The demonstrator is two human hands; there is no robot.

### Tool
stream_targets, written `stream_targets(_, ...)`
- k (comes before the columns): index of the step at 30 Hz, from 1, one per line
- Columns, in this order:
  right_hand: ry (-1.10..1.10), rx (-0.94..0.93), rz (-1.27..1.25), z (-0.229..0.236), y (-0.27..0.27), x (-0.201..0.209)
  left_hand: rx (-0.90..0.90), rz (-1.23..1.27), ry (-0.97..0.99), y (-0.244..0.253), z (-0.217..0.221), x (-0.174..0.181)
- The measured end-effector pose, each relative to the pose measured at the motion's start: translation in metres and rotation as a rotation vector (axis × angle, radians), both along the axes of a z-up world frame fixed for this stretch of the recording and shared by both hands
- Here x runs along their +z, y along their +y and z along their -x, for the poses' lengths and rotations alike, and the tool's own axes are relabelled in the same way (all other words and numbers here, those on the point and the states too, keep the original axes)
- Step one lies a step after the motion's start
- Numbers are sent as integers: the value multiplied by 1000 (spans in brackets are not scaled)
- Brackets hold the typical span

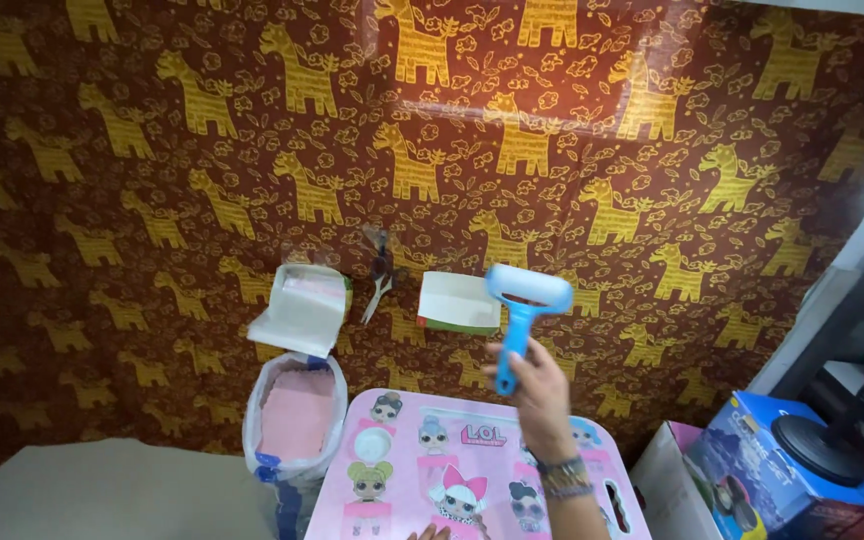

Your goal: The person cleans pink textile pieces using a lint roller, folds them by hand, and places them into a clear plastic bag.

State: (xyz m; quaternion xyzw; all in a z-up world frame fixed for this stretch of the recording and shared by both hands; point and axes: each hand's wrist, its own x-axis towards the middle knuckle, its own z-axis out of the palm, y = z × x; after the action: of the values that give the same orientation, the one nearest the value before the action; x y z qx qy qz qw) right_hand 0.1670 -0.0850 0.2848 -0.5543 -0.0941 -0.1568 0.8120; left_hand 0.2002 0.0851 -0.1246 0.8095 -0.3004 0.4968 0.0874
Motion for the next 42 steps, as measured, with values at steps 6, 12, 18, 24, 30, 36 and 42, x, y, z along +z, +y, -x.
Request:
stream_targets(6, 64, 224, 10, -45, 37, -20, 18, -49, 19, 5, 8, -13)
stream_targets(12, 212, 228, -12, -65, 36, -45, 24, -90, 99, 0, 58, -45)
stream_targets(18, 212, 237, 30, -63, 29, -43, -236, 89, 813, 22, 137, 137)
stream_targets(24, 290, 165, 129, -24, -15, -72, -198, 42, 689, 21, 142, 149)
stream_targets(30, 150, -240, 797, 40, -105, -232, -181, 99, 678, 20, 149, 160)
stream_targets(36, -106, -453, 1186, 107, -131, -299, -257, 159, 771, 29, 142, 168)
stream_targets(42, -10, -536, 1142, 112, -111, -284, -143, 380, 422, 94, 60, 193)
